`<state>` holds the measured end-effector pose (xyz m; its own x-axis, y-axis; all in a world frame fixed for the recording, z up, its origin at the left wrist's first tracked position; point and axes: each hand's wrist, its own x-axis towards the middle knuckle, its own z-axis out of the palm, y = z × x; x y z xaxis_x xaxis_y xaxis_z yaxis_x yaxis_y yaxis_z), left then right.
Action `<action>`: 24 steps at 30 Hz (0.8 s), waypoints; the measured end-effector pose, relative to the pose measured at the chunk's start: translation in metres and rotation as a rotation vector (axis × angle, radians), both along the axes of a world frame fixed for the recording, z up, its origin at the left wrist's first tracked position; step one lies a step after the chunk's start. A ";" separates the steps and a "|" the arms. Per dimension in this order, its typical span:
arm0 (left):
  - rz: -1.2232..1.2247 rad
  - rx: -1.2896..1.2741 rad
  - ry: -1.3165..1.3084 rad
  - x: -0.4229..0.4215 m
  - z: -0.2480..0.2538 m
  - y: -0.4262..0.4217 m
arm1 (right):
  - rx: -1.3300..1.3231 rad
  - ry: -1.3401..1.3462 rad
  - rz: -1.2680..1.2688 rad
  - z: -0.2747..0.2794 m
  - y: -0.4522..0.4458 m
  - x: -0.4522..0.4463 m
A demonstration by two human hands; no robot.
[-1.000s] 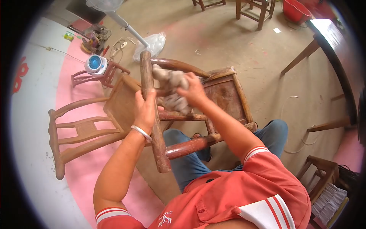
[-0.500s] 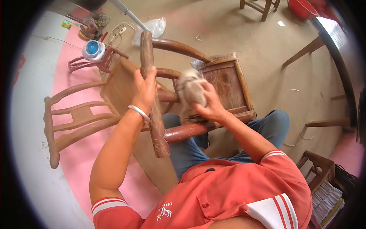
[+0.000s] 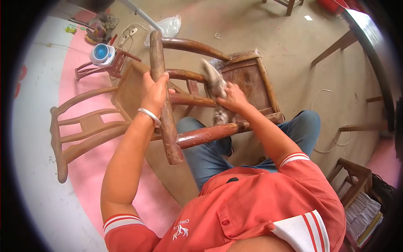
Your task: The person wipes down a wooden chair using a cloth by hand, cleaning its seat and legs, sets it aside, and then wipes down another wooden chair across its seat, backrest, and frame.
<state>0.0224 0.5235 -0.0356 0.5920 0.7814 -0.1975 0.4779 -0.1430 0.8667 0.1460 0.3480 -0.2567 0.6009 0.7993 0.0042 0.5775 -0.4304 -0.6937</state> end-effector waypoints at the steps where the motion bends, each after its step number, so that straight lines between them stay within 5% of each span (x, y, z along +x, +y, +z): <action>1: -0.008 0.002 -0.004 0.002 0.001 -0.001 | -0.253 -0.119 0.041 -0.022 -0.018 0.002; 4: -0.009 0.037 0.019 0.012 0.006 0.002 | -0.179 -0.199 0.013 -0.034 -0.046 0.009; 8: -0.013 0.010 -0.018 0.010 0.007 -0.001 | -0.138 0.106 -0.060 -0.049 -0.051 0.009; 10: -0.024 -0.020 -0.016 0.007 0.002 0.000 | 0.516 0.411 -0.004 0.016 -0.047 -0.009; 14: 0.021 0.021 -0.044 0.008 0.004 0.001 | 0.811 0.083 0.420 0.175 -0.027 -0.048; 16: -0.120 0.329 -0.026 -0.003 -0.028 0.030 | 0.886 -0.131 0.560 0.216 -0.023 -0.077; 17: -0.171 0.490 -0.020 -0.008 -0.044 0.045 | 0.863 -0.210 0.513 0.217 -0.025 -0.094; 22: -0.548 0.235 -0.127 -0.011 -0.064 0.075 | 0.815 -0.200 0.239 0.164 -0.041 -0.085; 24: -0.042 -0.027 -0.112 0.004 0.000 0.002 | 0.695 -0.117 0.100 0.132 -0.050 -0.070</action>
